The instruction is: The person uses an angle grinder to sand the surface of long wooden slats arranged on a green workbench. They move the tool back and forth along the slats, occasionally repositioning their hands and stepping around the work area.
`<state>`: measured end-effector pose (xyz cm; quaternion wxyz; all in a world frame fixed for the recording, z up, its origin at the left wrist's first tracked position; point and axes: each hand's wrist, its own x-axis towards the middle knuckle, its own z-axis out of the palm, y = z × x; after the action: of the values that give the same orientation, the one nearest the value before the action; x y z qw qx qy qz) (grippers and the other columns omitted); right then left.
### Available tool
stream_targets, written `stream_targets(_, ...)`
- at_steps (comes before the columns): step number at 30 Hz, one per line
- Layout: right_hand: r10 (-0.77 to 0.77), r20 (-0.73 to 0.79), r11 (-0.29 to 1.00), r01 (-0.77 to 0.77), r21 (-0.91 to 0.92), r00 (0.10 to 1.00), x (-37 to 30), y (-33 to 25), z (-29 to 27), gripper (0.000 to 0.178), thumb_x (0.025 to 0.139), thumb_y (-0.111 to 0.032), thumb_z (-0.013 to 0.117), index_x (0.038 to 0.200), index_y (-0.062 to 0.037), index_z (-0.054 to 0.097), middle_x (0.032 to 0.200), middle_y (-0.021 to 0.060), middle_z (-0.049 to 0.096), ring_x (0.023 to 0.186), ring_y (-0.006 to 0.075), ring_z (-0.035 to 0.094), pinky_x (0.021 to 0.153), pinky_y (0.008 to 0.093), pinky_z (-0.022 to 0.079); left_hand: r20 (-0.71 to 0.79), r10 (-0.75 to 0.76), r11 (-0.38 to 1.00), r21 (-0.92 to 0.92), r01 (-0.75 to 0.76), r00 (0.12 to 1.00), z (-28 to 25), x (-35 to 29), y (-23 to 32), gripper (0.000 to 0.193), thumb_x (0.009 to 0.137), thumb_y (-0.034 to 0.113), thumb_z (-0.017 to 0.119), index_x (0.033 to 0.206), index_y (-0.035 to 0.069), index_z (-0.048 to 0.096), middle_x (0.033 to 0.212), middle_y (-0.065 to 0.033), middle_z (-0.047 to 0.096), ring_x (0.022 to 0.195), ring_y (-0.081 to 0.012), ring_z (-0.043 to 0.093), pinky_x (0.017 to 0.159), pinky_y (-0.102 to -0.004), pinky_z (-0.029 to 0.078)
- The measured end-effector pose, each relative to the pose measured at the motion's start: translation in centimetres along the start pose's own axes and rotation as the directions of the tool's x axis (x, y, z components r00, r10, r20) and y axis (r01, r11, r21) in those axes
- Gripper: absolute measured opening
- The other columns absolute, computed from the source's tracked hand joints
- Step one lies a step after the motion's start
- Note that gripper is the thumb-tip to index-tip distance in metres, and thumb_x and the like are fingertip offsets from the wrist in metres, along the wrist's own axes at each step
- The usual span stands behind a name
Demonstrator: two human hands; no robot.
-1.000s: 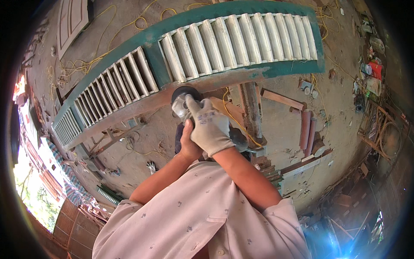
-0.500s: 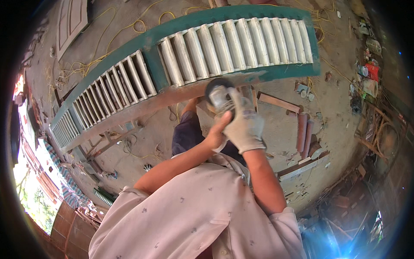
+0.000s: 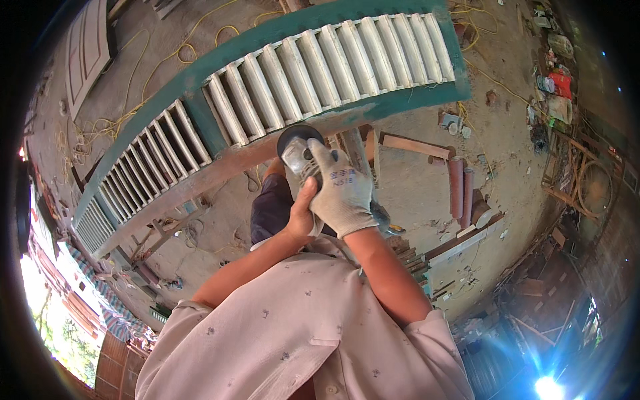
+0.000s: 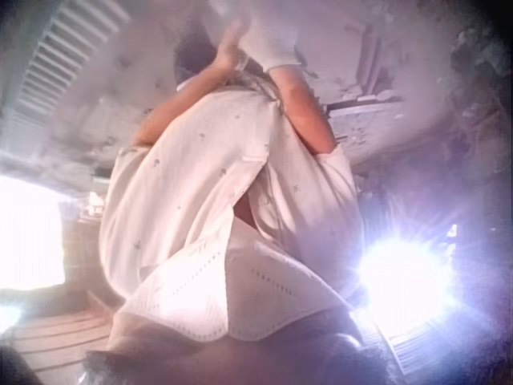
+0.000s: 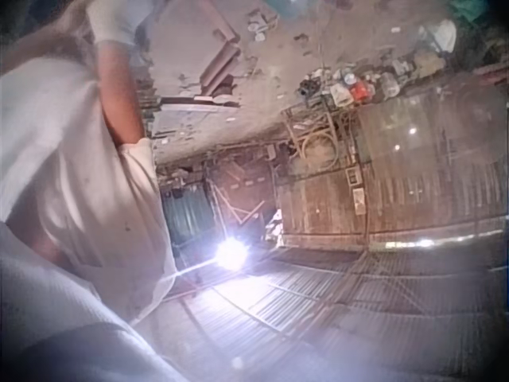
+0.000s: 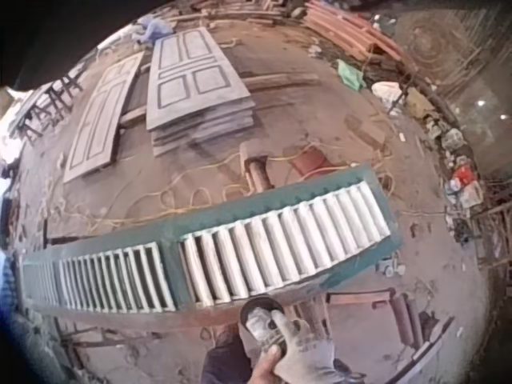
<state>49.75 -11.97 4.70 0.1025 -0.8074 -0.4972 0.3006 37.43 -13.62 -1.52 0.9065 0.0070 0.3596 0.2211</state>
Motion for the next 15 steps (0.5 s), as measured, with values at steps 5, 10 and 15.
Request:
stream_targets(5,0.048,-0.054,0.997,-0.045,0.054,0.997,0.0,3.6,-1.7,0.079,0.083,-0.029,0.078,0.157,-0.0286,0.050,0.135,0.0167,0.067,0.111,0.0406,0.074,0.091,0.0531,0.059,0.096,-0.023,0.998,0.055,0.018,0.995,1.6,2.8,-2.0,0.056,0.111,0.045,0.060,0.151,0.005,0.056,0.141,-0.0069,0.066,0.129,-0.0197,0.063,0.114,-0.0362,0.047)
stream_targets(10,0.120,-0.063,0.993,-0.118,0.030,0.991,0.8,6.6,-4.1,0.078,0.083,-0.028,0.078,0.156,-0.0233,0.051,0.136,0.0178,0.070,0.116,0.0412,0.072,0.095,0.0530,0.058,0.123,-0.061,0.982,0.186,0.037,0.991,4.8,5.4,-3.0,0.061,0.110,0.052,0.059,0.151,0.008,0.056,0.141,-0.0081,0.067,0.131,-0.0215,0.063,0.117,-0.0391,0.045)
stream_targets(15,0.180,-0.090,0.983,-0.176,0.045,0.980,1.2,9.4,-6.6,0.077,0.082,-0.024,0.078,0.155,-0.0227,0.052,0.137,0.0185,0.070,0.119,0.0414,0.071,0.098,0.0523,0.057,0.146,-0.144,0.971,0.211,0.111,0.979,6.8,8.3,-5.4,0.058,0.110,0.052,0.060,0.148,0.007,0.059,0.138,-0.0072,0.068,0.127,-0.0207,0.064,0.114,-0.0386,0.046)
